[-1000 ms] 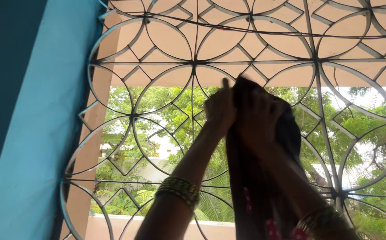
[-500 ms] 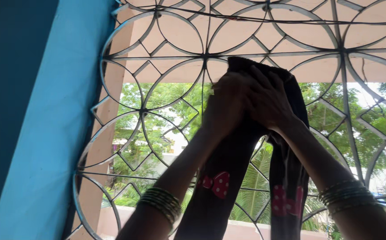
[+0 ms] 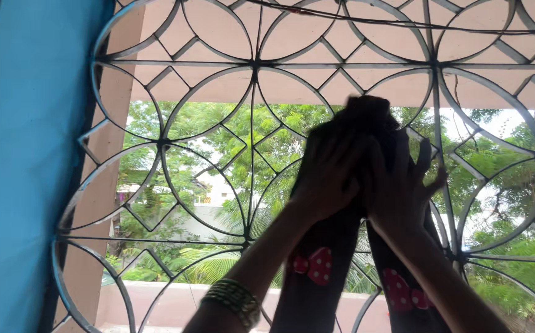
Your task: The person wipes a metal window grille with a dark cloth, moving methodically across the decorative bars. The hands reach upward and across the grille, cleaning different sections in sequence.
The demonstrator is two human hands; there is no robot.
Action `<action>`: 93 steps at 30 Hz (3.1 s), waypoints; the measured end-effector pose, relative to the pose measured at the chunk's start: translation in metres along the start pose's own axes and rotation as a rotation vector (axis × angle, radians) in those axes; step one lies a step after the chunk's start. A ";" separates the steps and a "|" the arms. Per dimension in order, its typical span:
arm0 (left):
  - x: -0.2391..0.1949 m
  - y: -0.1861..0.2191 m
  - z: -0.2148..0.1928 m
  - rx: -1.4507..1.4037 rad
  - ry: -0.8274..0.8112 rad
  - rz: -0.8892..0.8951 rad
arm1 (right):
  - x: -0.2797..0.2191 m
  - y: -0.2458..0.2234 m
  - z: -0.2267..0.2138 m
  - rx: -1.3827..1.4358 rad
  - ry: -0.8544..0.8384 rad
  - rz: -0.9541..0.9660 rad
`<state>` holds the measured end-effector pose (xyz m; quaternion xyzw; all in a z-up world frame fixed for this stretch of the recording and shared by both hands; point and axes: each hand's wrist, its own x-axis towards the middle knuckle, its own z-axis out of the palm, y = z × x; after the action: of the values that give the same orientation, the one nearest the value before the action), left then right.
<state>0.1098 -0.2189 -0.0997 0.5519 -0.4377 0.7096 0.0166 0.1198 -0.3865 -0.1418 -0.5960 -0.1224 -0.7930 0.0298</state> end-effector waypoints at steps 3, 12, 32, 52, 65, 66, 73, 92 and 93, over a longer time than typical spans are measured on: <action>-0.009 -0.014 -0.013 0.138 -0.059 -0.059 | -0.005 -0.027 -0.014 0.159 -0.059 0.027; -0.025 -0.045 -0.039 0.436 -0.093 -0.001 | 0.050 -0.048 -0.019 0.368 0.073 -0.157; -0.038 -0.124 -0.094 0.518 -0.003 -0.044 | 0.142 -0.137 0.070 0.307 0.145 -0.384; -0.055 -0.179 -0.178 0.524 0.052 -0.160 | 0.193 -0.244 0.094 0.738 0.057 -0.237; -0.117 -0.186 -0.261 0.559 0.181 -0.248 | 0.123 -0.337 0.029 0.976 -0.012 -0.473; -0.116 -0.195 -0.263 0.552 0.194 -0.261 | 0.136 -0.344 0.035 0.855 0.096 -0.542; -0.100 -0.240 -0.270 0.610 0.118 -0.232 | 0.186 -0.367 0.077 0.391 0.056 -0.472; -0.201 -0.115 -0.300 0.427 0.022 -0.128 | -0.001 -0.369 0.000 0.707 -0.064 -0.421; -0.200 -0.111 -0.302 0.390 -0.031 -0.127 | -0.007 -0.360 -0.001 0.700 -0.048 -0.462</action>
<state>0.0119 0.1342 -0.1944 0.5822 -0.2565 0.7697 -0.0528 0.0512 -0.0388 -0.2058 -0.5250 -0.5155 -0.6754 0.0487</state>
